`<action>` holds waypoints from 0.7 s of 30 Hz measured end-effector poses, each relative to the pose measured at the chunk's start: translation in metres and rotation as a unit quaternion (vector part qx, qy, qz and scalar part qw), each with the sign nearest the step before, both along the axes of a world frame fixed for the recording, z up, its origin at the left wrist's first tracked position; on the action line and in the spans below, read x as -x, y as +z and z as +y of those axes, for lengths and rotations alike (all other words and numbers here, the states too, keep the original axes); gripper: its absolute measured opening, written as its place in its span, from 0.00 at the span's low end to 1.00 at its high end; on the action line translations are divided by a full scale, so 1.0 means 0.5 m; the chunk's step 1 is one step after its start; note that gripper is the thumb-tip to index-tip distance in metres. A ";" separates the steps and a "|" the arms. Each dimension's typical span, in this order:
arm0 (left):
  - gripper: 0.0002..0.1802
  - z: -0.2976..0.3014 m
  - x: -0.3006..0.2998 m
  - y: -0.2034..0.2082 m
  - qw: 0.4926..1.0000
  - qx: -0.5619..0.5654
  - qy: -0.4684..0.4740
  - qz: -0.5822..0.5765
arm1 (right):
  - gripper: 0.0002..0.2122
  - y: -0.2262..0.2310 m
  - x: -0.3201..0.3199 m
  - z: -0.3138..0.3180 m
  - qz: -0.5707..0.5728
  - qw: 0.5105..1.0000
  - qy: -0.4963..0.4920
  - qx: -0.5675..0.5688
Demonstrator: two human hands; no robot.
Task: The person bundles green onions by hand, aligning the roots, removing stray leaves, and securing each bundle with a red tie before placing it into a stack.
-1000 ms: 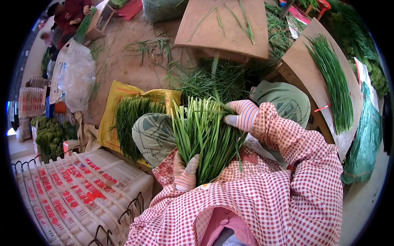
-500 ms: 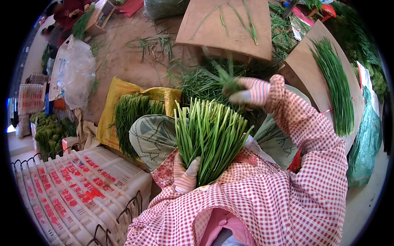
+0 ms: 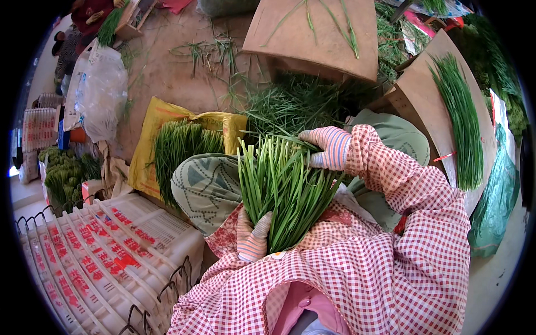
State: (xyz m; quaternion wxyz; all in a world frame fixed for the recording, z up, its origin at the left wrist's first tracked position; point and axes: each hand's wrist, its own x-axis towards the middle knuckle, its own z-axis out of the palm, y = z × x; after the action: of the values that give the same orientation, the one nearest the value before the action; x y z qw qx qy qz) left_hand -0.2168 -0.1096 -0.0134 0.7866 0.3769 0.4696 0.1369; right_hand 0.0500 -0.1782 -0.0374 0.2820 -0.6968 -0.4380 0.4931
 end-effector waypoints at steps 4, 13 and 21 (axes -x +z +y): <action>0.29 0.012 0.000 -0.016 1.000 0.021 -0.012 0.020 | 0.16 -0.039 0.002 0.002 -0.005 0.999 -0.044 -0.015; 0.34 0.016 -0.014 -0.025 0.999 0.019 0.024 0.031 | 0.14 -0.220 -0.151 0.039 -0.185 0.963 -0.166 0.106; 0.35 0.026 -0.028 -0.025 0.999 0.012 -0.006 0.032 | 0.30 -0.063 -0.111 0.104 0.172 0.963 0.107 0.179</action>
State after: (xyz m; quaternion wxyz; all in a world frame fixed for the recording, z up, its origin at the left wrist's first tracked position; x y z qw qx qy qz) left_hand -0.2027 -0.0969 -0.0257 0.7765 0.3741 0.4940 0.1143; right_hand 0.1055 -0.1263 -0.0690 0.1693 -0.5896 -0.3600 0.7029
